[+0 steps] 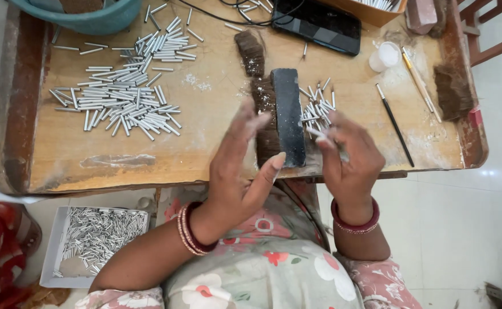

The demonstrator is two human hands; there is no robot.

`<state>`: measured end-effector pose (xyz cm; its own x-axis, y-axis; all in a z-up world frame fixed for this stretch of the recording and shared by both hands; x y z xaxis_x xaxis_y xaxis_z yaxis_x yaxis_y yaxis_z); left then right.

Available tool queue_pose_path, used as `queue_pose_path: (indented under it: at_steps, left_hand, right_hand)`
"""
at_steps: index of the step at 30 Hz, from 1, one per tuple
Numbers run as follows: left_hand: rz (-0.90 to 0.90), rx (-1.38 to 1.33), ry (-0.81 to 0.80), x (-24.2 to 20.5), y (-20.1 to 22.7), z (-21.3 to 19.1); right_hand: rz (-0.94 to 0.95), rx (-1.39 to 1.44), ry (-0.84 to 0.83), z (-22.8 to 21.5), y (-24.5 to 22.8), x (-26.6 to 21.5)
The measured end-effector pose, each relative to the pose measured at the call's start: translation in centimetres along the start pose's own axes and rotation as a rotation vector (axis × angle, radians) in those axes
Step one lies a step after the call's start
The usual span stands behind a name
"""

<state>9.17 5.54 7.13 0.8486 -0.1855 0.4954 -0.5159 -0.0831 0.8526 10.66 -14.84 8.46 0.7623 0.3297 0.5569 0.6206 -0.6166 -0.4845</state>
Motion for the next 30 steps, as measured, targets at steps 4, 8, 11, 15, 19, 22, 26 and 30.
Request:
queue_pose_path:
  at_steps: [4, 8, 11, 15, 19, 22, 26, 30]
  left_hand:
    - [-0.012, 0.336, -0.130, 1.0, -1.3, -0.3]
    - [-0.109, 0.418, -0.203, 0.7, -2.9, 1.4]
    - [-0.067, 0.185, -0.114, -0.1, -3.1, 2.8]
    - [-0.041, -0.497, 0.009, -1.0, -3.3, 3.8]
    - [0.011, -0.492, 0.160, -2.2, -4.8, 0.5]
    - [0.040, -0.071, 0.253, -3.3, -4.1, -2.6]
    - [-0.056, 0.246, 0.153, -2.4, -3.5, -2.6]
    - [-0.132, 0.494, -0.058, -0.8, -3.4, -0.9]
  right_hand:
    - [0.041, -0.225, -0.089, 0.5, 0.5, 1.0]
    - [0.108, 0.125, -0.310, 3.0, 1.4, -0.3]
    - [0.095, 0.127, -0.332, 3.4, 1.3, -0.3]
    - [0.125, 0.094, -0.335, 3.3, 0.3, -0.2]
    - [0.066, 0.093, -0.315, 4.1, -1.4, -0.2]
    - [-0.100, -0.178, -0.356, 5.4, -3.8, -0.1]
    - [-0.168, -0.473, -0.393, 6.9, -4.5, 0.0]
    - [-0.181, -0.615, -0.420, 8.1, -4.1, -0.1]
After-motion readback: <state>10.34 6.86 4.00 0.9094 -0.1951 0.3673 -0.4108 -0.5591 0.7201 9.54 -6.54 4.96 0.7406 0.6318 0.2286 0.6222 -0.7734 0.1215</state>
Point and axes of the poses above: each hand's wrist, its own x-axis towards the middle knuckle, its own z-axis out of the palm, y = z × x, the point moved 9 cm from there along x, towards the middle knuckle, and after that the axes turned 12 degrees about -y, right-handed, at the moved point
